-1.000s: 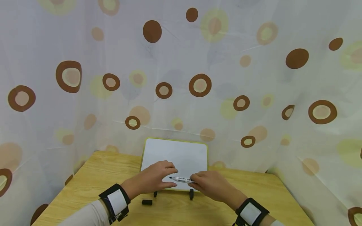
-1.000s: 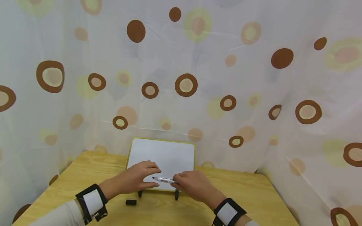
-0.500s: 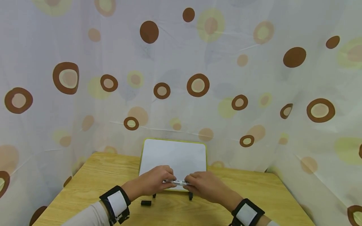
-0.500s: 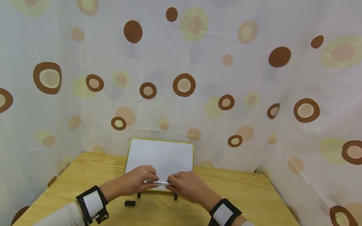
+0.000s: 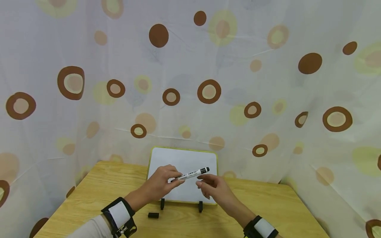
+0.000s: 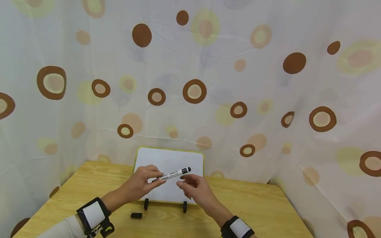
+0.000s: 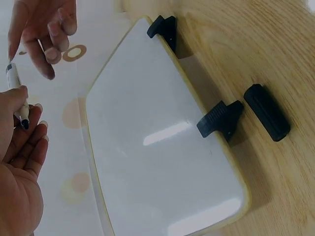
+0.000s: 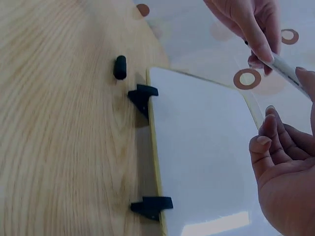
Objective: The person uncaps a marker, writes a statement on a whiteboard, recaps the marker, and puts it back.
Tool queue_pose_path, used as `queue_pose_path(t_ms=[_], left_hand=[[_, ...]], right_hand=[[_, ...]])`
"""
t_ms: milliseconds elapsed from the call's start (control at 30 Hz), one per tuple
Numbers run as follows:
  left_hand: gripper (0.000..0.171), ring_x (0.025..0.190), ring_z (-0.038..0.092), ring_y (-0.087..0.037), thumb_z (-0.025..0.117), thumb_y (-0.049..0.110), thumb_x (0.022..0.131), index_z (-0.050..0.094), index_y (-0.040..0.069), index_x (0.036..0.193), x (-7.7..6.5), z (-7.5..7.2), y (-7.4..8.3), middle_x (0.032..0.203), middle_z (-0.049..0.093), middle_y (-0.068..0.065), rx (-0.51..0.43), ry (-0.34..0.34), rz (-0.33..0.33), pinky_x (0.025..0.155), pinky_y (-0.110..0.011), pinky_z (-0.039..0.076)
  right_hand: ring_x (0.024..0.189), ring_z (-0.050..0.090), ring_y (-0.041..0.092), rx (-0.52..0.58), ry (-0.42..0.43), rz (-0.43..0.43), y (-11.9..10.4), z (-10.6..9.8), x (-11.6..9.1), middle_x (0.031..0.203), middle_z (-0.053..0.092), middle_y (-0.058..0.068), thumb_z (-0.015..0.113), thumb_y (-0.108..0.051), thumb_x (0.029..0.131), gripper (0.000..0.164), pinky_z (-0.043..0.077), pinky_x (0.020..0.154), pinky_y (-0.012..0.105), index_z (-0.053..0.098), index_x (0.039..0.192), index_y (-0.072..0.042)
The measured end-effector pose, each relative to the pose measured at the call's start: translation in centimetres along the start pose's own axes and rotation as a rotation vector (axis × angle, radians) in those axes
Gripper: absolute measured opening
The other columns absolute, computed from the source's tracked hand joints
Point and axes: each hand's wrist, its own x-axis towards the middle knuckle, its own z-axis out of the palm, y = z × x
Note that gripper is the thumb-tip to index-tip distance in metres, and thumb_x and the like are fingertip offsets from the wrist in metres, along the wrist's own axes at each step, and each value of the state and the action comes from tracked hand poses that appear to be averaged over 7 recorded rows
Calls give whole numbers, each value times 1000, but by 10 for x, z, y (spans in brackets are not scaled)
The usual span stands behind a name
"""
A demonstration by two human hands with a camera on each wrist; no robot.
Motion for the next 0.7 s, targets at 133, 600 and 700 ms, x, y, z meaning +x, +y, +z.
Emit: queue_pose_path(t_ms=[133, 600, 700], left_hand=[[15, 83, 58, -7, 70, 17, 99, 78, 8, 107, 3, 7, 7, 92, 68, 3, 16, -27, 12, 67, -30, 55], [13, 86, 58, -9, 72, 16, 97, 78, 9, 106, 5, 16, 11, 94, 66, 3, 80, -40, 45, 71, -19, 51], [14, 86, 58, -9, 73, 16, 96, 79, 9, 107, 5, 17, 11, 93, 66, 4, 87, -39, 43, 71, -19, 50]], right_hand=[[70, 50, 13, 126, 3, 32, 2, 15, 4, 96, 67, 6, 68, -27, 100, 43, 45, 64, 25, 62, 124, 8], [68, 44, 11, 465, 85, 112, 1, 42, 5, 90, 65, 0, 71, -19, 99, 19, 36, 61, 26, 64, 109, -5], [63, 37, 10, 503, 79, 104, 3, 44, 5, 90, 63, -1, 69, -16, 100, 16, 30, 61, 28, 65, 110, -5]])
